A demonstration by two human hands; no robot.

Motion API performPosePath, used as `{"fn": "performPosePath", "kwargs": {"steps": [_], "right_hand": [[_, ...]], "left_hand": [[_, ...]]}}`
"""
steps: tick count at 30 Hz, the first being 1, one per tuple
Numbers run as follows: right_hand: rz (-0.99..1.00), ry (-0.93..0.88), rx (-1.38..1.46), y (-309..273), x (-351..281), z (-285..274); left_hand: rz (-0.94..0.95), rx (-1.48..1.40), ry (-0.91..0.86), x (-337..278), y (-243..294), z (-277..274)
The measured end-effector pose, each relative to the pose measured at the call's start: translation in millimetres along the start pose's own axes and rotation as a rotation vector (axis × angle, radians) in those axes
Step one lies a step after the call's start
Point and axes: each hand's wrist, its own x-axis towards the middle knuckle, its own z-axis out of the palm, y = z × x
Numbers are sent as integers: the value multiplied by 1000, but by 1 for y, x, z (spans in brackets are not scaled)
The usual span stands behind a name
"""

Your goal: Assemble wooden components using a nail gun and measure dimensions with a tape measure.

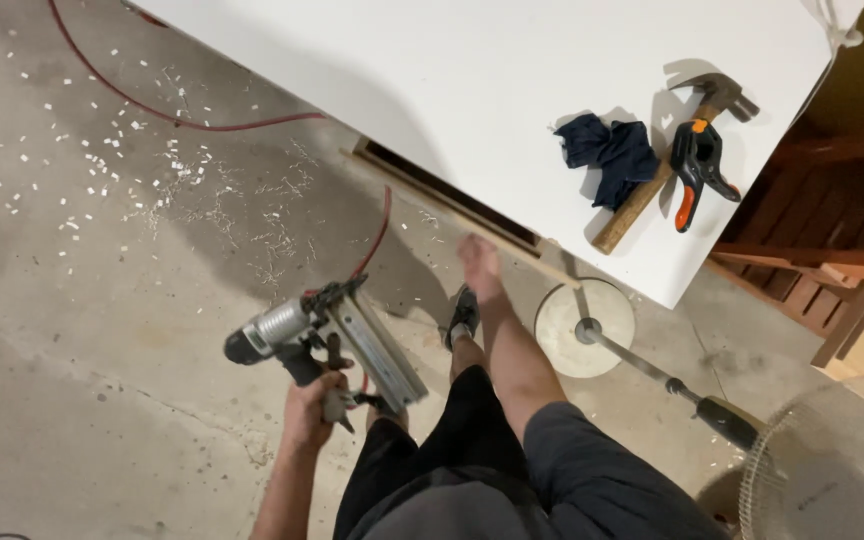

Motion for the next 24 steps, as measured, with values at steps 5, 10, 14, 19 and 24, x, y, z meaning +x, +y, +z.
{"fn": "performPosePath", "kwargs": {"steps": [5, 10, 14, 19, 24], "right_hand": [[286, 37, 433, 60, -33, -8], [117, -301, -373, -25, -223, 17], [-173, -669, -460, -107, -380, 49], [-356, -693, -471, -77, -425, 104], [-260, -442, -93, -103, -436, 87]], "left_hand": [[65, 277, 110, -45, 79, 1], [201, 573, 176, -88, 123, -10], [350, 988, 233, -87, 128, -21], [872, 1115, 94, -70, 88, -15], [873, 1080, -127, -116, 122, 35]]}}
